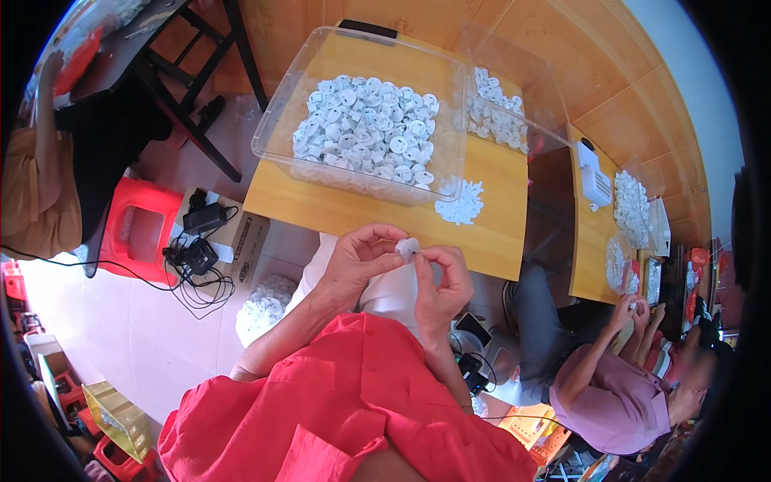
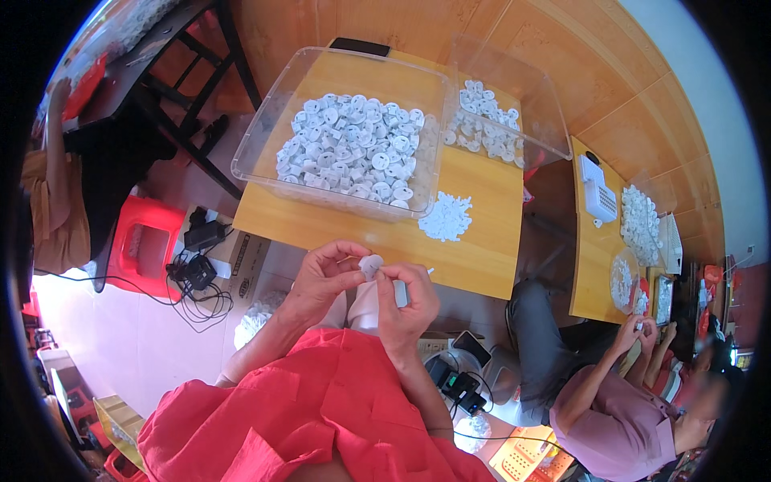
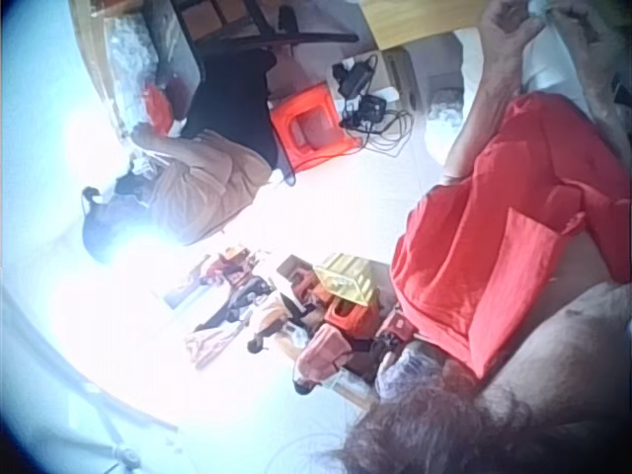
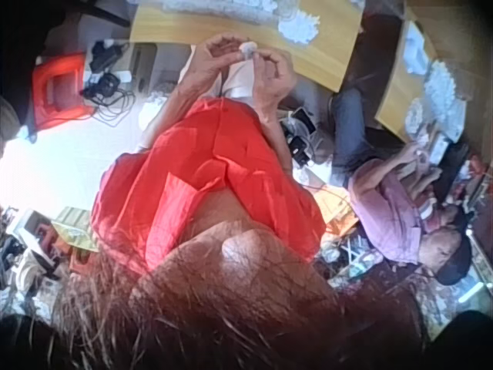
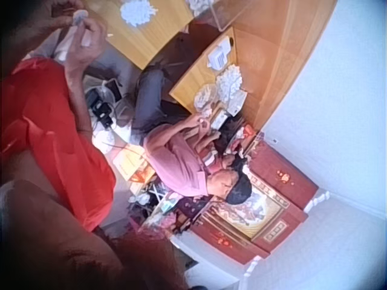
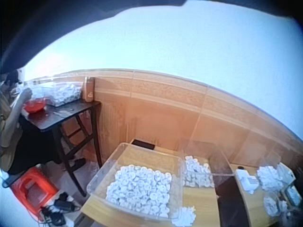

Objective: Assembling small white plastic components by hand at a workbench.

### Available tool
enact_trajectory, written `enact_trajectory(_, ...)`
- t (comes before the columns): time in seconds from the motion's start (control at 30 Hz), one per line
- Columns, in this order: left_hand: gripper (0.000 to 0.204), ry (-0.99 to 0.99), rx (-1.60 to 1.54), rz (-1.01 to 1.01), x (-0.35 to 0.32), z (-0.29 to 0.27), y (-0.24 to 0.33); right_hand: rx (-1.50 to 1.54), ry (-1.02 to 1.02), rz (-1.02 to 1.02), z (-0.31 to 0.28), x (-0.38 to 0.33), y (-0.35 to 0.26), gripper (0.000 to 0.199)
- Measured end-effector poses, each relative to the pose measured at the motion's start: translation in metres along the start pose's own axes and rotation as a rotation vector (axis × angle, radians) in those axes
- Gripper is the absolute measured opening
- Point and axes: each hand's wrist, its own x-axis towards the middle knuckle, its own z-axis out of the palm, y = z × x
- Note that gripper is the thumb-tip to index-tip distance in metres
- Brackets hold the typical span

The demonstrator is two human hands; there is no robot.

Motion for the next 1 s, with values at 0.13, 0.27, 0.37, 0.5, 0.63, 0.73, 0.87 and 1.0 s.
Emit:
enact_trajectory(0.13, 0.030, 0.004, -0.008, -0.003, 0.0002, 0.0001, -0.0010, -0.085, 0.011, -0.021, -0.0012, 0.0003, -0.0055, 0.009)
enact_trajectory(0.27, 0.030, -0.008, -0.001, -0.002, -0.0005, -0.0001, -0.0015, -0.078, -0.009, -0.083, -0.0013, -0.0026, -0.0015, 0.009)
enact_trajectory(0.37, 0.030, -0.015, -0.003, -0.001, -0.0008, 0.0002, -0.0018, -0.080, 0.002, -0.077, -0.0011, -0.0032, -0.0015, 0.009)
enact_trajectory(0.5, 0.031, -0.007, -0.005, -0.006, -0.0015, 0.0015, -0.0013, -0.085, 0.006, -0.069, -0.0016, -0.0030, -0.0031, 0.009)
enact_trajectory(0.63, 0.031, -0.020, 0.020, 0.036, -0.0018, 0.0010, -0.0034, -0.132, 0.004, -0.109, -0.0008, -0.0028, -0.0071, 0.008)
enact_trajectory(0.73, 0.031, -0.013, 0.059, 0.063, -0.0023, 0.0017, -0.0036, -0.161, 0.016, -0.145, 0.0004, -0.0029, -0.0087, 0.008)
enact_trajectory(0.87, 0.031, -0.019, 0.055, 0.094, -0.0035, 0.0034, -0.0042, -0.182, 0.018, -0.162, 0.0019, -0.0038, -0.0083, 0.007)
enact_trajectory(1.0, 0.031, -0.023, 0.038, 0.102, -0.0046, 0.0053, -0.0058, -0.163, 0.031, -0.147, 0.0032, -0.0055, -0.0049, 0.006)
